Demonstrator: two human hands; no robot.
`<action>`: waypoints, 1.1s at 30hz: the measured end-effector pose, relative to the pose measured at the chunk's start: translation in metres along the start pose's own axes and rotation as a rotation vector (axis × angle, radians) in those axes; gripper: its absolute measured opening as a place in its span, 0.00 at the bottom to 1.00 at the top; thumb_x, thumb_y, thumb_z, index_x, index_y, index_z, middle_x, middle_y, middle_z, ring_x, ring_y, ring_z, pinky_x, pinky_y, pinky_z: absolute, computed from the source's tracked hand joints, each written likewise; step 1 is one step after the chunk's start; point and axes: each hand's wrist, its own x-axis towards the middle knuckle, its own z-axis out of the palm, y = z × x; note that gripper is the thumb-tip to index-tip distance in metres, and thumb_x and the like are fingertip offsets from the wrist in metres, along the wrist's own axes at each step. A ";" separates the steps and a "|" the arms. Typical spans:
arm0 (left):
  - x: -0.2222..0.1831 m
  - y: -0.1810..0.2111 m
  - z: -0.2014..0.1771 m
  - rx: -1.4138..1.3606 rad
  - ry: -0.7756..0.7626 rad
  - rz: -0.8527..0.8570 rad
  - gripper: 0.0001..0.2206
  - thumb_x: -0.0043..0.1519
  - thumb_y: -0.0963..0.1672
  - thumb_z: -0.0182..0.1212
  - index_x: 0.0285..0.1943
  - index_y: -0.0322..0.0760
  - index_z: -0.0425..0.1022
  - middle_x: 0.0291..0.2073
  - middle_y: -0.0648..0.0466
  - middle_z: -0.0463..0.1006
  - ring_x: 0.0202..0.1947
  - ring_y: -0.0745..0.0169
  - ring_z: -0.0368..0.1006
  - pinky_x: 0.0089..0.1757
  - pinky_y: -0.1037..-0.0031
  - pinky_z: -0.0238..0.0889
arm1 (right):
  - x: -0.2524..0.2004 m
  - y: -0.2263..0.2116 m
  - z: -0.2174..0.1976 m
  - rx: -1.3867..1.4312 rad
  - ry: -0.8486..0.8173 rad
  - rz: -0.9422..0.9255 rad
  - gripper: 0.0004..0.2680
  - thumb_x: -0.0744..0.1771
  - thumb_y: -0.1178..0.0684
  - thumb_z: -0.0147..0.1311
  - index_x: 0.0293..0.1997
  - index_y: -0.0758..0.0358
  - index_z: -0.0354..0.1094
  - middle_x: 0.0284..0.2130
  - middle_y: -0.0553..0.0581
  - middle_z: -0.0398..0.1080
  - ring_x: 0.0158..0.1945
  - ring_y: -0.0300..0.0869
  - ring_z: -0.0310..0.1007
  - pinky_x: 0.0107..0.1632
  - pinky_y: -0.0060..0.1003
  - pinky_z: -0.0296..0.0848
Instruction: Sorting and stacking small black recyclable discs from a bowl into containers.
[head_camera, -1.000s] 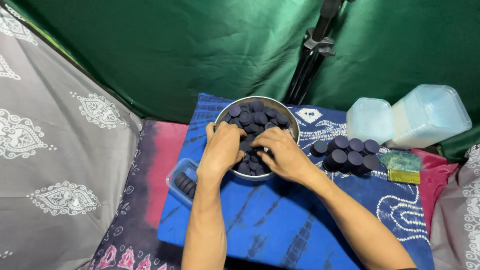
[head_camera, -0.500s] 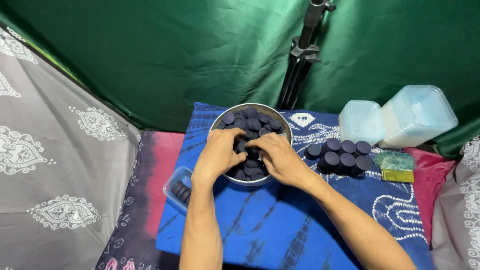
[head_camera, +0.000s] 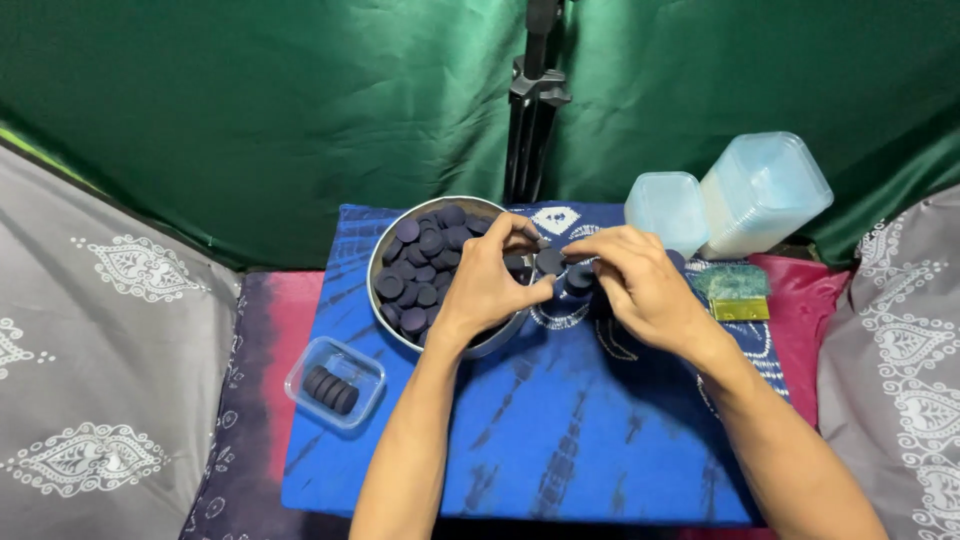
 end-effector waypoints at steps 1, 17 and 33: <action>0.003 -0.006 0.008 -0.003 -0.006 0.002 0.23 0.48 0.46 0.78 0.47 0.36 0.70 0.36 0.43 0.84 0.44 0.47 0.82 0.48 0.61 0.73 | -0.004 0.008 -0.004 -0.002 0.003 0.005 0.13 0.67 0.64 0.48 0.54 0.56 0.74 0.45 0.51 0.78 0.56 0.49 0.72 0.60 0.47 0.64; 0.004 -0.018 0.056 0.373 -0.166 -0.102 0.23 0.56 0.41 0.70 0.61 0.40 0.67 0.46 0.48 0.84 0.61 0.52 0.70 0.65 0.35 0.19 | -0.042 0.046 -0.020 0.045 0.133 0.147 0.11 0.67 0.60 0.53 0.53 0.50 0.76 0.43 0.46 0.79 0.52 0.46 0.75 0.58 0.42 0.65; 0.006 -0.024 0.057 0.518 -0.267 -0.111 0.31 0.58 0.41 0.70 0.70 0.37 0.63 0.45 0.48 0.84 0.67 0.51 0.64 0.63 0.32 0.16 | -0.043 0.044 -0.017 0.060 0.112 0.188 0.09 0.68 0.58 0.55 0.52 0.52 0.76 0.42 0.49 0.79 0.53 0.48 0.75 0.59 0.43 0.64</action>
